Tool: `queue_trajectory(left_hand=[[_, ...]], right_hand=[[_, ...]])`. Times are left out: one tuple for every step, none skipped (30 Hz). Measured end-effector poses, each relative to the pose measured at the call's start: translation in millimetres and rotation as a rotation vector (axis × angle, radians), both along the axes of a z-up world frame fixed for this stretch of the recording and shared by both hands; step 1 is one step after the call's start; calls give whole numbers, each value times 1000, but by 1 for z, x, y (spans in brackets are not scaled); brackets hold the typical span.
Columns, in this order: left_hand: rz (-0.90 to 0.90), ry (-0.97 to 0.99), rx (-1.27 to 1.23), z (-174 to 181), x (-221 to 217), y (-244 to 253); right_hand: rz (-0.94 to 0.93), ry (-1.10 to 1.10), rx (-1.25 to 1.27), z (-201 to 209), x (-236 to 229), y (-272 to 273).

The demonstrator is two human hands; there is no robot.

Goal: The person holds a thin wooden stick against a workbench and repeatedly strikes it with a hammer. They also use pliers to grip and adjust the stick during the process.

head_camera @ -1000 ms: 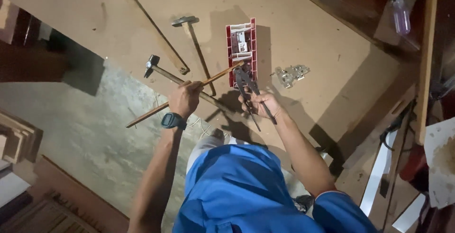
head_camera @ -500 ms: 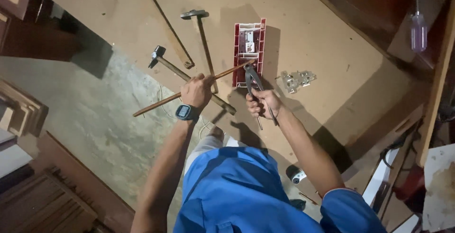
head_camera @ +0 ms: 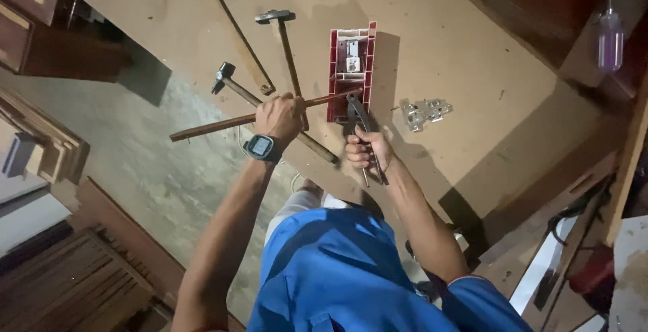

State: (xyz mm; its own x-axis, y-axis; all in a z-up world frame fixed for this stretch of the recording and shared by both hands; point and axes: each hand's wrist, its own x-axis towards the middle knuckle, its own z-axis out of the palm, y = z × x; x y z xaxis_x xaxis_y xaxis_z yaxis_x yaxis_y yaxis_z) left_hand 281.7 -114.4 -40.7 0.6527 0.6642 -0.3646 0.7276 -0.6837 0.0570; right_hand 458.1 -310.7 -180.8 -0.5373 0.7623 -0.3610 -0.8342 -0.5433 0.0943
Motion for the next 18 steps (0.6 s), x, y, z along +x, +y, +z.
queue_trajectory(left_hand=[[2, -9, -8, -4, -2, 3], [1, -7, -5, 2, 2, 3], [25, 18, -16, 7, 6, 1], [50, 42, -26, 12, 10, -1], [46, 43, -29, 10, 8, 2], [55, 54, -30, 7, 7, 4], [63, 63, -30, 5, 5, 6], [58, 62, -32, 14, 9, 4], [110, 67, -69, 25, 14, 5], [162, 71, -106, 37, 18, 6], [166, 68, -107, 42, 16, 12], [226, 58, -135, 47, 13, 18], [286, 48, -166, 51, 9, 22], [289, 46, -169, 46, 1, 25], [301, 12, -195, 42, -4, 30], [313, -23, -222, 37, -8, 34], [307, -27, -227, 45, -7, 27], [346, -19, -253, 54, -6, 19]], right_hand=[[-3, -11, -8, -1, 0, 1], [-5, -9, -5, -6, -1, 2], [11, -39, -26, -10, -1, -1], [27, -70, -47, -15, -2, -3], [24, -69, -50, -8, 0, 0], [55, -156, -94, 0, 1, 4], [86, -244, -137, 7, 3, 7], [82, -244, -141, 9, 3, 6], [127, -381, -125, 12, 5, 8], [172, -519, -109, 16, 7, 11], [175, -521, -109, 30, 6, 14], [293, -983, -83, 44, 4, 18], [408, -1445, -51, 58, 2, 19], [414, -1446, -52, 64, -4, 19], [498, -1656, 4, 72, -8, 21], [584, -1864, 64, 79, -11, 23], [585, -1868, 54, 72, -12, 22], [372, -1487, -147, 66, -11, 21]])
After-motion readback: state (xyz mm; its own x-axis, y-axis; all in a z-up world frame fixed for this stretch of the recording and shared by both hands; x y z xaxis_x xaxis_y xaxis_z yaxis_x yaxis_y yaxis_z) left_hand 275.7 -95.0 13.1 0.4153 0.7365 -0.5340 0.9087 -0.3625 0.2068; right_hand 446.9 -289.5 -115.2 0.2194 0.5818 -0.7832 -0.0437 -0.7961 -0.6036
